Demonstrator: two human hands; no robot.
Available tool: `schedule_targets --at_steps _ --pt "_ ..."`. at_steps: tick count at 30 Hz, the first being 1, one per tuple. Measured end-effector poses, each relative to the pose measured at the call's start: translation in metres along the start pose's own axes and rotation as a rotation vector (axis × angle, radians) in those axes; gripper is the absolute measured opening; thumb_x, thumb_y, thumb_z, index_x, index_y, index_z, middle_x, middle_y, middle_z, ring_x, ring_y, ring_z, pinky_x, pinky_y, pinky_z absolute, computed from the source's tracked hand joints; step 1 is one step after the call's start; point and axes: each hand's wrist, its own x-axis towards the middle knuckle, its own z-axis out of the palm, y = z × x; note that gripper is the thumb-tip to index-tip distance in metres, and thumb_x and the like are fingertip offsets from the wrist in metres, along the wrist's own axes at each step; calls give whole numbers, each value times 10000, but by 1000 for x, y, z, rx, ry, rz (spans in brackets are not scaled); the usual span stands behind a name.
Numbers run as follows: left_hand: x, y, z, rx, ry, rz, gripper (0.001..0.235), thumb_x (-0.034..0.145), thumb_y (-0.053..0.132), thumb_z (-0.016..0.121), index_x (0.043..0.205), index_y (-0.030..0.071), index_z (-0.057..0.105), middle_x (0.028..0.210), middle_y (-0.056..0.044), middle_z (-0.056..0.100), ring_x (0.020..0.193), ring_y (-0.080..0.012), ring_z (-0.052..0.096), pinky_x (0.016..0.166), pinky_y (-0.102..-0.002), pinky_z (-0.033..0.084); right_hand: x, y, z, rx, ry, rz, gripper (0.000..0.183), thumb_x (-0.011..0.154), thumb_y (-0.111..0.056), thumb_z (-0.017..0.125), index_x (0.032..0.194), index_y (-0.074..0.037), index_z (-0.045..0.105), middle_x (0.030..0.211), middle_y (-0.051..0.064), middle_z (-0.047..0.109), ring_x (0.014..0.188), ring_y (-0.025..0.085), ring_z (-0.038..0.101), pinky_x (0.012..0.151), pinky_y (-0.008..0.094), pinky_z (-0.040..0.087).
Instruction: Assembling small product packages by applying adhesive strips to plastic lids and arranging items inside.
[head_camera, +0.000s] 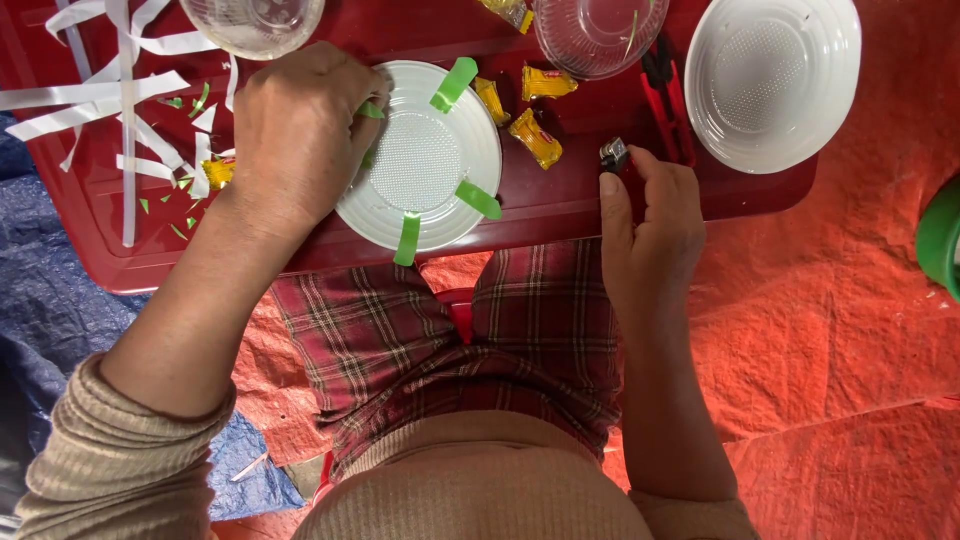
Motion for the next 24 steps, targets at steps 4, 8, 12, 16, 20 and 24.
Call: schedule_targets --at_steps 4,8,12,16,20,24 --pt "0 -1 2 14 -8 7 237 776 8 872 1003 66 836 968 -41 765 665 -146 650 586 -266 549 1 -1 1 -8 -1 1 298 1021 -41 681 1279 91 611 1126 189 622 910 270 594 760 364 491" --pt "1 2 1 71 -6 19 267 790 20 862 1047 89 847 981 -27 770 684 -142 661 585 -258 554 1 3 6 -121 30 -49 318 1025 -82 700 1291 78 635 1122 175 633 962 290 564 814 395 480" --pt "0 3 -1 57 -7 13 266 815 27 870 1074 85 859 994 -32 771 676 -151 656 595 -271 557 1 6 10 -175 61 -63 347 1020 -125 731 1306 45 632 1132 168 643 984 319 557 900 442 449" --pt "-2 2 2 73 -22 22 306 788 13 868 1083 93 862 1008 -33 789 676 -127 664 572 -238 562 1 8 16 -205 89 -52 341 1017 -176 745 1290 -17 618 1188 147 651 1053 319 569 925 444 405" --pt "-1 1 7 112 -22 24 282 813 28 883 1080 115 860 983 -25 787 672 -103 666 535 -202 559 2 10 20 -213 105 -56 345 1005 -174 767 1283 -38 614 1182 123 645 1050 295 562 917 442 388" --pt "1 2 9 126 -9 41 217 857 34 888 1056 114 857 948 -20 788 663 -87 664 501 -177 543 1 10 21 -214 109 -55 343 1005 -184 767 1280 -38 621 1197 128 644 1055 290 556 918 436 387"
